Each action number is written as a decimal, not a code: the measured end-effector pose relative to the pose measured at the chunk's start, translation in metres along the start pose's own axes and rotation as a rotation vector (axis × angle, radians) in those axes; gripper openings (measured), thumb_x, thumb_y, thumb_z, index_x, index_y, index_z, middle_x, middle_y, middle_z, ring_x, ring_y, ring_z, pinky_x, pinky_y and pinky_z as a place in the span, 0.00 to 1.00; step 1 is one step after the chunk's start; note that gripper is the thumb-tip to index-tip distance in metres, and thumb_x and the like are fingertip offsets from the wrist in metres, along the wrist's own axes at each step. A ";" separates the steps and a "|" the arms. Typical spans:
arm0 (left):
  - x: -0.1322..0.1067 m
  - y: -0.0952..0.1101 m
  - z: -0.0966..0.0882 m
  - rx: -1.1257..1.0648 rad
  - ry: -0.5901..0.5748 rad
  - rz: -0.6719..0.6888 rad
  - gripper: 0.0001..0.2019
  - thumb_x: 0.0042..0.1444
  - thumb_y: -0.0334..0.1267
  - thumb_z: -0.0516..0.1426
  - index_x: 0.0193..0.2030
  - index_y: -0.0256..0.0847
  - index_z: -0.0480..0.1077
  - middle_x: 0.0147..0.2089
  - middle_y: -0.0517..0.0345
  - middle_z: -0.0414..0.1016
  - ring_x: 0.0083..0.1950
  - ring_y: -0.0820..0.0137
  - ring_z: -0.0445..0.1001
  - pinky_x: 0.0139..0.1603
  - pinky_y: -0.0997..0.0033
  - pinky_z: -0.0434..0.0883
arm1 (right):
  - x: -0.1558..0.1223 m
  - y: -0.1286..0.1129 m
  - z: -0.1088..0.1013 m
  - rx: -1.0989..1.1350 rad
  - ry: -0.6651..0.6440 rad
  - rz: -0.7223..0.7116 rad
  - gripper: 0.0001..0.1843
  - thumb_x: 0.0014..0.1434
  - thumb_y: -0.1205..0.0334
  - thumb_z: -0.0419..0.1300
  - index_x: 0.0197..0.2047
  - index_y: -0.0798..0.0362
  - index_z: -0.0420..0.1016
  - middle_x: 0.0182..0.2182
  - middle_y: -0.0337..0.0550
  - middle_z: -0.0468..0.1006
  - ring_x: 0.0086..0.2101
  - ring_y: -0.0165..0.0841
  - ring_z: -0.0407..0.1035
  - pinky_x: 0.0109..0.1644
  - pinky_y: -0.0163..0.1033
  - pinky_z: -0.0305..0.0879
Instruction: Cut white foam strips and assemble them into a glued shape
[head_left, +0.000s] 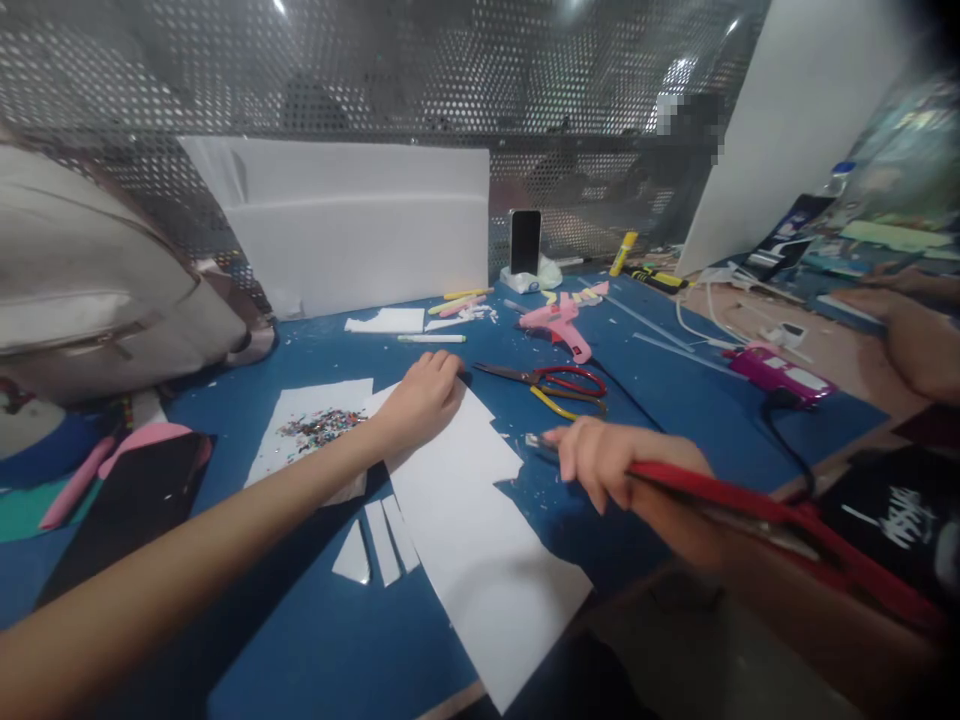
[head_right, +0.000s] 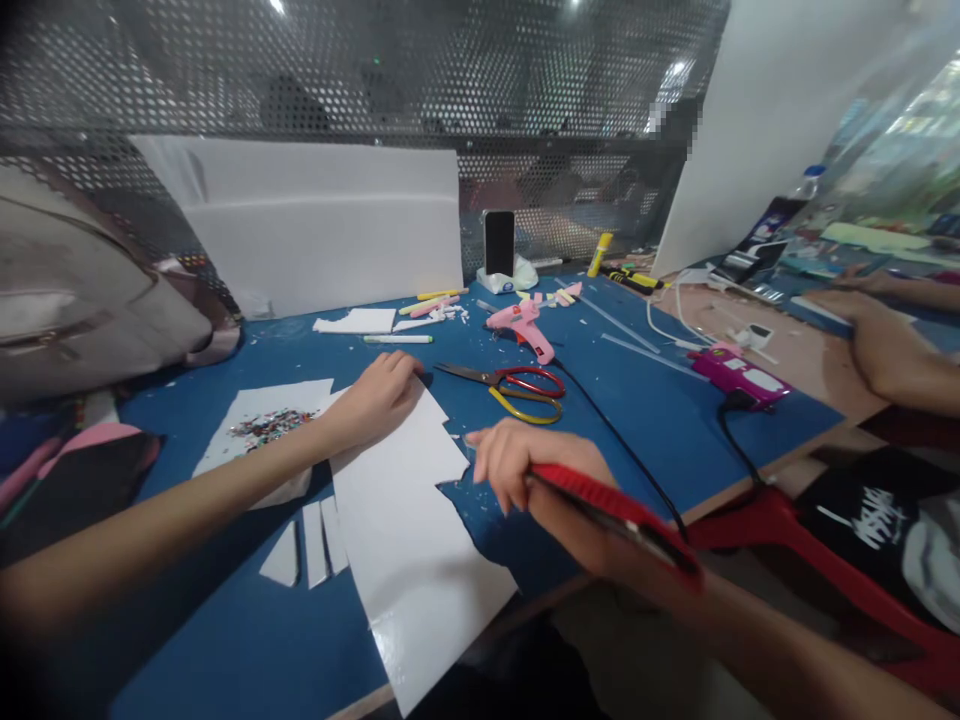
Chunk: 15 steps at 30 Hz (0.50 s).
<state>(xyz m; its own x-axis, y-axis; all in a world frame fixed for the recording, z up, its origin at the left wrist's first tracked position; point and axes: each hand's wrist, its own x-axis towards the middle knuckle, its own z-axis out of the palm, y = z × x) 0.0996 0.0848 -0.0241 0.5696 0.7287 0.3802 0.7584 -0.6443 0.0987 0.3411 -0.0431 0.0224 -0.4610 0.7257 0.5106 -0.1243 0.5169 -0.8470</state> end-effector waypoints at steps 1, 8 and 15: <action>-0.001 0.001 -0.003 -0.015 -0.002 0.006 0.15 0.65 0.42 0.57 0.55 0.38 0.68 0.54 0.50 0.71 0.51 0.62 0.73 0.51 0.55 0.73 | 0.006 0.003 -0.008 0.031 -0.046 -0.008 0.17 0.64 0.55 0.59 0.24 0.50 0.70 0.24 0.43 0.73 0.36 0.38 0.71 0.57 0.51 0.64; -0.014 0.011 -0.010 -0.089 -0.028 0.037 0.15 0.64 0.39 0.57 0.56 0.38 0.66 0.56 0.49 0.69 0.55 0.59 0.71 0.54 0.51 0.71 | 0.056 0.035 -0.030 0.314 0.012 0.261 0.08 0.59 0.71 0.58 0.40 0.50 0.71 0.38 0.41 0.74 0.44 0.34 0.71 0.57 0.47 0.65; -0.028 0.015 -0.037 -0.164 -0.106 0.060 0.13 0.64 0.35 0.57 0.54 0.37 0.67 0.58 0.48 0.69 0.55 0.60 0.71 0.54 0.53 0.72 | 0.086 0.058 -0.035 0.313 -0.180 0.276 0.12 0.57 0.74 0.59 0.43 0.50 0.68 0.41 0.41 0.73 0.45 0.35 0.72 0.56 0.47 0.64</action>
<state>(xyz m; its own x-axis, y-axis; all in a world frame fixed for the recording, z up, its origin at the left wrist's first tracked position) 0.0833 0.0458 0.0003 0.6490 0.7028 0.2913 0.6655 -0.7100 0.2302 0.3256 0.0649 0.0227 -0.6562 0.7122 0.2492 -0.2221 0.1333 -0.9659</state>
